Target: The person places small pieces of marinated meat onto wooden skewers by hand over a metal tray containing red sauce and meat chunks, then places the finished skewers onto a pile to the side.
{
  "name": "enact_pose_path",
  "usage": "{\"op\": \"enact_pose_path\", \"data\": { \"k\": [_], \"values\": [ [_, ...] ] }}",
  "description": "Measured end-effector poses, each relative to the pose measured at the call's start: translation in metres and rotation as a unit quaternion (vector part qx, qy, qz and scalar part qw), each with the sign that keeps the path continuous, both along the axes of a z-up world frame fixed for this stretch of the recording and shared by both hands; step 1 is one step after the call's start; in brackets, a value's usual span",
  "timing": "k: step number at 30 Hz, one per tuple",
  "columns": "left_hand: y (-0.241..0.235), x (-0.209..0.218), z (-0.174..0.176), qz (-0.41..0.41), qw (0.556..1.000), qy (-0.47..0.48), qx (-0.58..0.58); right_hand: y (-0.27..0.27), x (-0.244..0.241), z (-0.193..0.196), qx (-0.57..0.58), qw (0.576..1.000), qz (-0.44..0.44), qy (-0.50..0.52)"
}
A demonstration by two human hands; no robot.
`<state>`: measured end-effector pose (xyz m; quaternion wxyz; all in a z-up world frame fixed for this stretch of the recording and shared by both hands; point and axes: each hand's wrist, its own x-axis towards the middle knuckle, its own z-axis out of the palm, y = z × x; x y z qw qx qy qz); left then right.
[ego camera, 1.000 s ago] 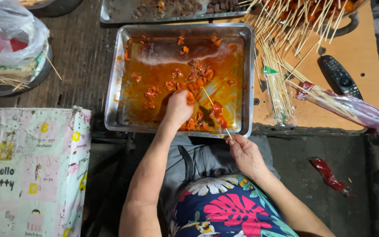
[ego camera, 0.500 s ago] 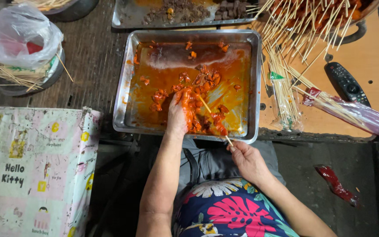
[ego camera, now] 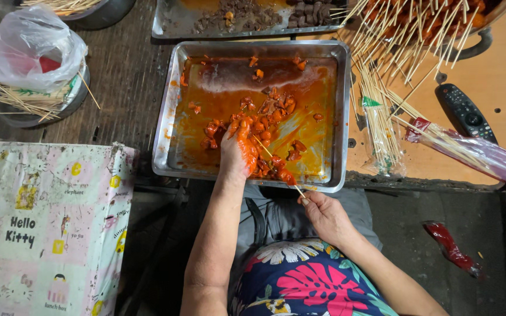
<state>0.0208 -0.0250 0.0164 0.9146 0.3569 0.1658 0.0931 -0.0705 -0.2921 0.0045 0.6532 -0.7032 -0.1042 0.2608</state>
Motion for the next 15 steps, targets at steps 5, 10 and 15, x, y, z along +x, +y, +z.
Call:
{"op": "enact_pose_path", "data": {
  "k": [5,10,15],
  "values": [
    [-0.007,-0.008,0.012,-0.02,0.999,-0.011,0.028,0.004,0.001,0.0,-0.014,1.0,-0.004,0.022],
    [-0.014,-0.014,0.018,-0.038,0.999,0.012,0.035,0.015,0.001,-0.007,0.032,0.996,-0.009,0.08],
    [-0.017,-0.029,0.005,-0.026,0.997,0.0,0.075,0.026,0.002,-0.015,0.017,0.998,0.012,0.063]
  ]
}}
